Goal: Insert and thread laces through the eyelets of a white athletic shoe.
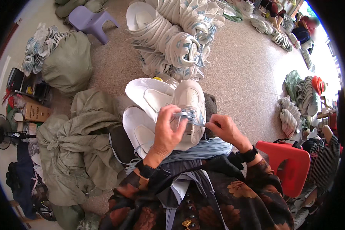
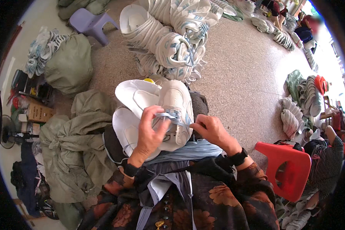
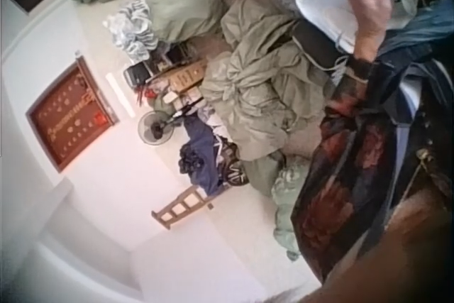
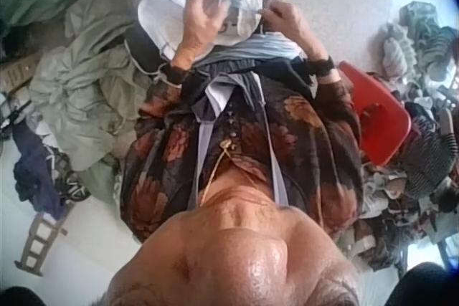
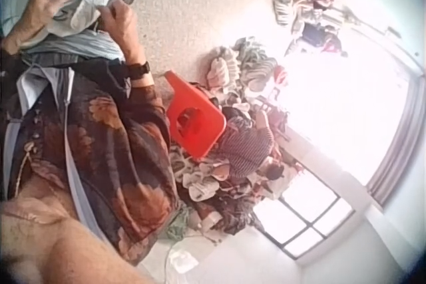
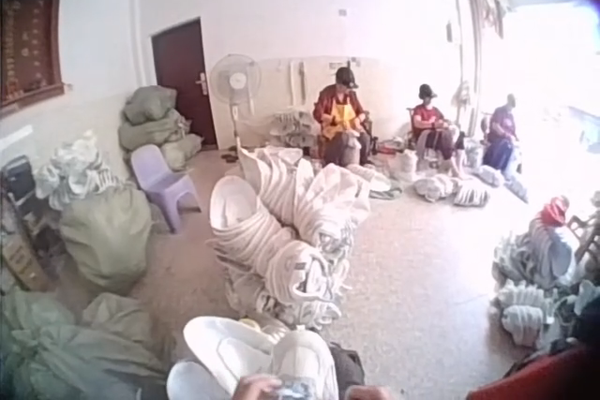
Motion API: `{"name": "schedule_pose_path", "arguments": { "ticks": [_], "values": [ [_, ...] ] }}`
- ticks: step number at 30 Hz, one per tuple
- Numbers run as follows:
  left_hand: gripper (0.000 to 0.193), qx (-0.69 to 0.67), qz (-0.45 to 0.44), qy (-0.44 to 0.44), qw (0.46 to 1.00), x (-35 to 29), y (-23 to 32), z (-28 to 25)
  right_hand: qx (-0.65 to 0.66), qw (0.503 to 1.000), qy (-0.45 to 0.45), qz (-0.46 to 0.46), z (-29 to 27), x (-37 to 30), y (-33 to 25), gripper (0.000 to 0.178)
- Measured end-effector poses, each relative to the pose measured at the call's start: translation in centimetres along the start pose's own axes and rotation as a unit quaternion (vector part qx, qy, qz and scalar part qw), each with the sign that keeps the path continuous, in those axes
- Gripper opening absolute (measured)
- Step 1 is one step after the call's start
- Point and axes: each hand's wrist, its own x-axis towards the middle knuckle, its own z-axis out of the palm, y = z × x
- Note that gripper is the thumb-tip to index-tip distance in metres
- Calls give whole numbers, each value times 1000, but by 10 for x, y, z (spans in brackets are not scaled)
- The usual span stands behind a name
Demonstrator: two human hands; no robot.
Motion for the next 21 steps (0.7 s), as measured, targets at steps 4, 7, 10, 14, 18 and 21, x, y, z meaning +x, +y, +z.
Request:
{"name": "schedule_pose_path", "arguments": {
  "ticks": [4,7,10,14,18,21],
  "values": [
    [19,52,-46,18,997,-4,-19,6,-45,998,6,-30,-31,-17,13,25],
    [14,14,-79,-9,997,2,-21,0,-126,991,35,36,-58,-38,28,24],
    [17,30,-56,-41,997,4,-18,3,-152,983,59,83,-77,-57,48,25],
    [28,91,-14,-52,994,2,-16,5,-180,975,63,116,-70,-65,68,25],
    [27,93,-31,-34,995,3,-13,6,-182,976,61,105,-55,-54,70,24],
    [26,150,24,-2,988,-1,-4,1,-49,995,29,83,-38,-32,42,22]
  ]
}}
